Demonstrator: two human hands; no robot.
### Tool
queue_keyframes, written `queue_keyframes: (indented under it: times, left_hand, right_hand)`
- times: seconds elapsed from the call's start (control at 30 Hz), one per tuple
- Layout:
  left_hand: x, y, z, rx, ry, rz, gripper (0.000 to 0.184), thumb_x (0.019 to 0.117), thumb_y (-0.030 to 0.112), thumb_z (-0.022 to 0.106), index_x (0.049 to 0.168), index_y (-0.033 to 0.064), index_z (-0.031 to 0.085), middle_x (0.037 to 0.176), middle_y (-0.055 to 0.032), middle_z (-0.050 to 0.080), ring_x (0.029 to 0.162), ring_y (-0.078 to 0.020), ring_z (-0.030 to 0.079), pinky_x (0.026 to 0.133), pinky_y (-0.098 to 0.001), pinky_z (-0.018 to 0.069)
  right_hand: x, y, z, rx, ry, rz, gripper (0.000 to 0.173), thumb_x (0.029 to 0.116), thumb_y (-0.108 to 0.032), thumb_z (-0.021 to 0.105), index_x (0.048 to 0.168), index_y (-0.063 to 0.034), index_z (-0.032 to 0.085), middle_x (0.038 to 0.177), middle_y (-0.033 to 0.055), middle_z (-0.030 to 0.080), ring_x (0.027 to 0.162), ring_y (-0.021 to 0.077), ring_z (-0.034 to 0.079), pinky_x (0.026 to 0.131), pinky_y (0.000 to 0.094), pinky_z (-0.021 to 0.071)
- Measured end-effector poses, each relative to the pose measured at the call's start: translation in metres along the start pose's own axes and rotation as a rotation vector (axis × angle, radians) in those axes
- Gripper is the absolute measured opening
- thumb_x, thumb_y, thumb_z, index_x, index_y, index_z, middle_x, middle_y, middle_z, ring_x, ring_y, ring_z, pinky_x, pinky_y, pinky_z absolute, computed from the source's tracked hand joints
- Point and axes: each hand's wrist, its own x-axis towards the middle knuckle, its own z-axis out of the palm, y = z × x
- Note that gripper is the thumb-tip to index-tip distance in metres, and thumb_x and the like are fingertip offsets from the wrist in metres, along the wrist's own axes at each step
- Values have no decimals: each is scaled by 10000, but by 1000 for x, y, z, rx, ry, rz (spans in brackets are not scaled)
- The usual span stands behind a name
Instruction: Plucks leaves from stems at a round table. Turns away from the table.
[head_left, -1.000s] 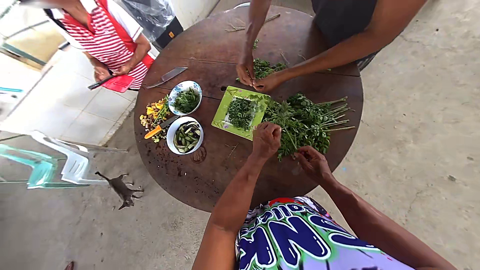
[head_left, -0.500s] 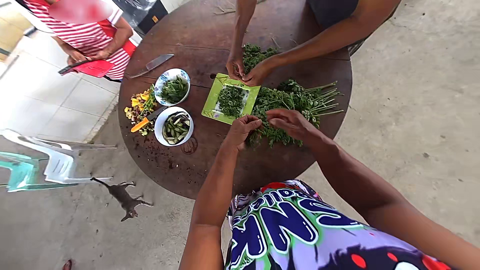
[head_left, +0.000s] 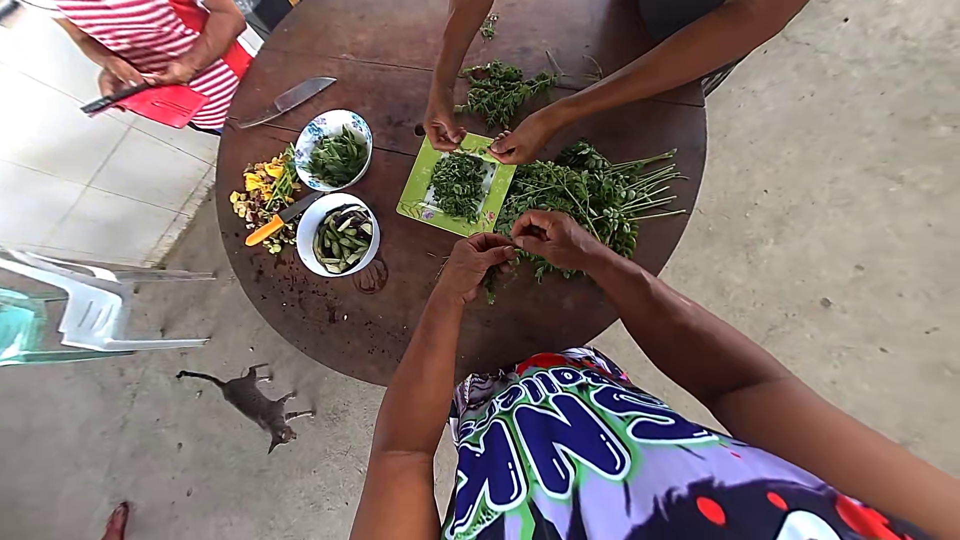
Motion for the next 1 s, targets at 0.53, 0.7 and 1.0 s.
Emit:
queue_keyframes:
  times: [0.53,0.7,1.0]
  left_hand:
    - [2,-1,-6,479,-2,-41,352,888,-24,766,1198,-6,601,970,-116,727,727,-145,692,641,-274,584]
    - [-1,-9,-20,234,-42,-51,257,1071,189,560,1184,-12,674,983,-118,719,785,-161,695,706,-300,602]
    - [1,-13,-16,256,101,-44,105,954,-10,686,1051,-45,706,860,-104,712,658,-126,661,627,-252,582]
  right_hand:
    - [8,22,8,-133,-190,221,177,1039,-184,623,1074,-30,703,910,105,690,782,187,653,772,402,560]
    - [8,18,6,-168,-161,195,164,1042,-191,617,1054,-46,693,877,89,678,757,182,652,746,399,564]
    - [17,15,7,-324,-221,118,171,1041,-187,607,1032,-55,714,831,79,675,739,185,640,731,406,542]
